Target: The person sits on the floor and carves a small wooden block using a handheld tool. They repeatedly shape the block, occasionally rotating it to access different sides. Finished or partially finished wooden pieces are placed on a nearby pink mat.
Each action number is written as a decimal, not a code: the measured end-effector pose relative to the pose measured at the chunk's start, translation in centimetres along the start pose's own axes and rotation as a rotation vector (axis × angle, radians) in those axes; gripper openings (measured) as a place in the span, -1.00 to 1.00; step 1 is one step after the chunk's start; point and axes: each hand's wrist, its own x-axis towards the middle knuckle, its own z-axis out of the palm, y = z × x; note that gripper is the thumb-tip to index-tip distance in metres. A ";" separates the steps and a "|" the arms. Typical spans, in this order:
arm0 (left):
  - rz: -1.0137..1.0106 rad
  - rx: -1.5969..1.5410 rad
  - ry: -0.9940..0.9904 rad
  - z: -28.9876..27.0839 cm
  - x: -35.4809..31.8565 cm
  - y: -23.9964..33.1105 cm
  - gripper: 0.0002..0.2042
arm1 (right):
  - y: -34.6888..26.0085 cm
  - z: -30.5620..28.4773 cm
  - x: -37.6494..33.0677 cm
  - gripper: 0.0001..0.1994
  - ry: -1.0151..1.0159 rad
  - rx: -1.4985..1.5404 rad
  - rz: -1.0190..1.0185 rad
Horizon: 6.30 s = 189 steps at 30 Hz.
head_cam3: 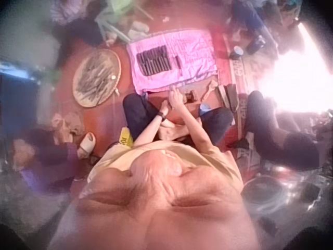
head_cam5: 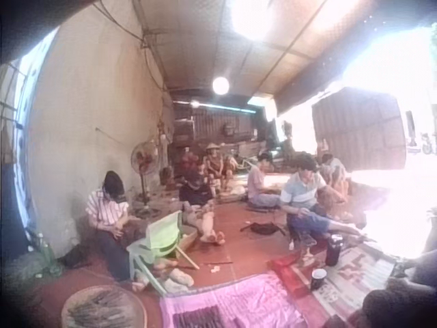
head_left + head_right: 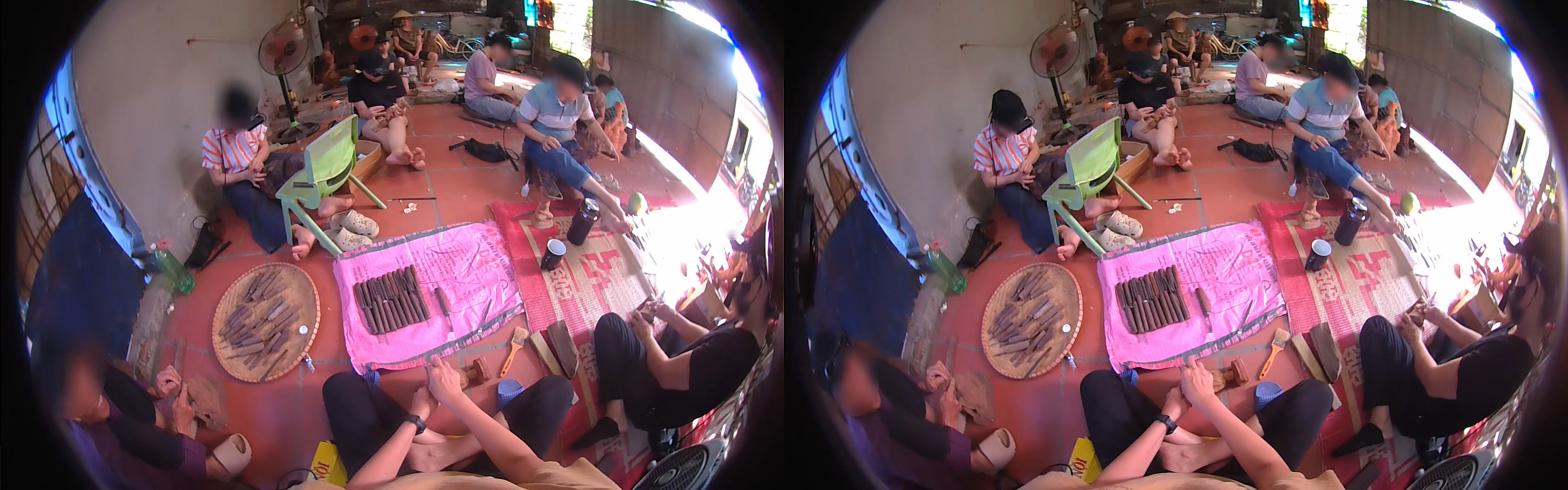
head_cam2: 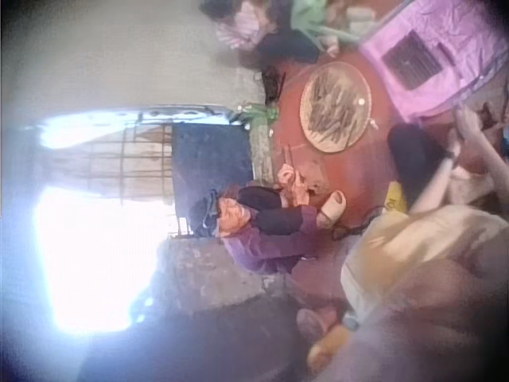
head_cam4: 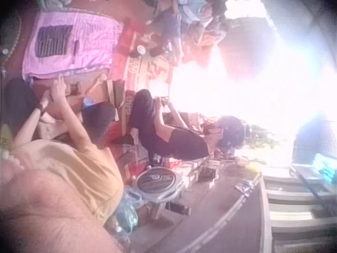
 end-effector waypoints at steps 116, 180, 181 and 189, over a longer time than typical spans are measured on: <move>-0.125 -0.804 0.014 -1.4 1.1 1.9 -0.37 | 0.0 -0.4 1.2 -0.69 -0.181 -0.025 -0.052; -0.164 -1.116 -0.284 -2.3 1.7 0.2 -0.47 | 1.1 -0.6 -4.6 -0.72 0.143 0.203 0.148; -0.164 -1.101 -0.264 -2.0 1.4 0.2 -0.47 | 1.6 -0.2 -5.0 -0.73 0.226 0.222 0.117; -0.210 -1.104 -0.232 -2.2 2.1 -0.3 -0.49 | 1.5 -1.4 -4.3 -0.70 0.049 0.230 0.178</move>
